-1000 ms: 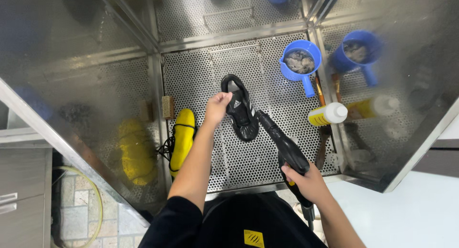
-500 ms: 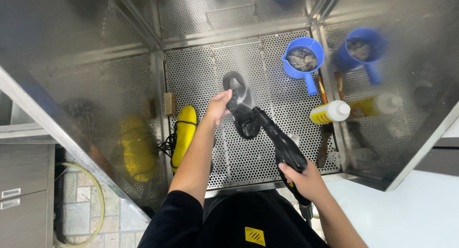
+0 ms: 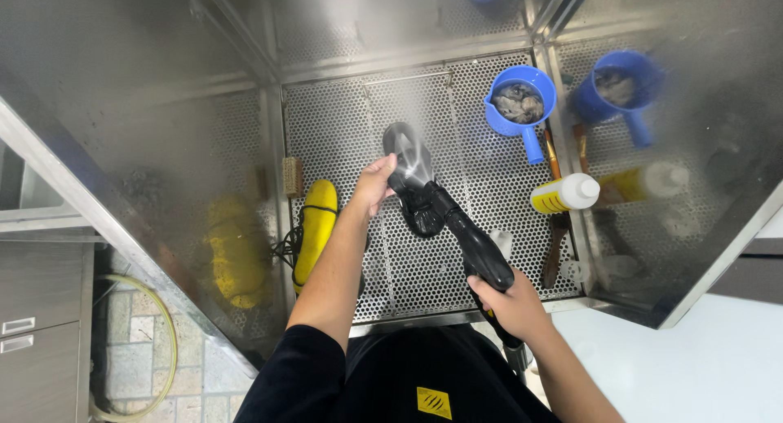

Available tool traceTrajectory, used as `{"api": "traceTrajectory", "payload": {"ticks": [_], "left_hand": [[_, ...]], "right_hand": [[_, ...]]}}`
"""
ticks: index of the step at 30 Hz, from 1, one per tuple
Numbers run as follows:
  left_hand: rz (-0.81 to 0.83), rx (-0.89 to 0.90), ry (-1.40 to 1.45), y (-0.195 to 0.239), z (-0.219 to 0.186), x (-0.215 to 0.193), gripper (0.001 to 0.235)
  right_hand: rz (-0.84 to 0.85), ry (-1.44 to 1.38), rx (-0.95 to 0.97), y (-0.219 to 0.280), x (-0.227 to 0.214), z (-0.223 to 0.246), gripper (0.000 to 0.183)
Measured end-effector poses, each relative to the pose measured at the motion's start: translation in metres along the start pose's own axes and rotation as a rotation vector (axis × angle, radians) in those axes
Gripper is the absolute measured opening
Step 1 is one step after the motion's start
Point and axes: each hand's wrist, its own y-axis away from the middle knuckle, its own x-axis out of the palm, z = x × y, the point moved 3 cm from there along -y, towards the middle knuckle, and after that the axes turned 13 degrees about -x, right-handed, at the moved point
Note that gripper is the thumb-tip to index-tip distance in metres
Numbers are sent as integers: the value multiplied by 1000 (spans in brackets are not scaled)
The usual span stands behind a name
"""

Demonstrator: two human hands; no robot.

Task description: The person cleans a black sneaker using a pressure washer and a white cloth. They rinse the shoe in a sink, then spray and wipe the shoe on a metal grate, handling the shoe and tools throughout.

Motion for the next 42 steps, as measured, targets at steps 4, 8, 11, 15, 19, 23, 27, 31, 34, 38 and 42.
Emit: {"api": "traceTrajectory", "payload": {"ticks": [4, 8, 11, 15, 19, 23, 27, 31, 34, 38, 42], "left_hand": [[4, 8, -10, -2, 2, -3, 44], [-2, 18, 6, -4, 3, -2, 44], [-3, 14, -19, 0, 2, -2, 45], [0, 24, -1, 2, 1, 0, 44], [47, 42, 26, -2, 4, -2, 42], [77, 56, 35, -4, 6, -4, 42], [76, 37, 15, -3, 5, -3, 44], [56, 43, -11, -5, 5, -5, 43], [45, 39, -1, -12, 7, -7, 42], [50, 34, 35, -14, 9, -11, 41], [46, 22, 41, -14, 10, -9, 41]], "right_hand": [[7, -16, -17, -1, 1, 2, 22], [6, -12, -20, -1, 2, 2, 24], [27, 6, -31, -1, 2, 2, 23], [4, 34, -11, -2, 4, 1, 24], [9, 47, -9, -3, 4, 1, 24], [19, 35, -45, -3, 4, 1, 22], [28, 48, -32, -4, 4, -1, 25], [37, 54, -46, -5, 4, 1, 23], [38, 60, -50, -7, 4, 1, 24], [55, 16, -67, -7, 5, -3, 25], [69, 30, -59, -8, 5, -5, 24]]}}
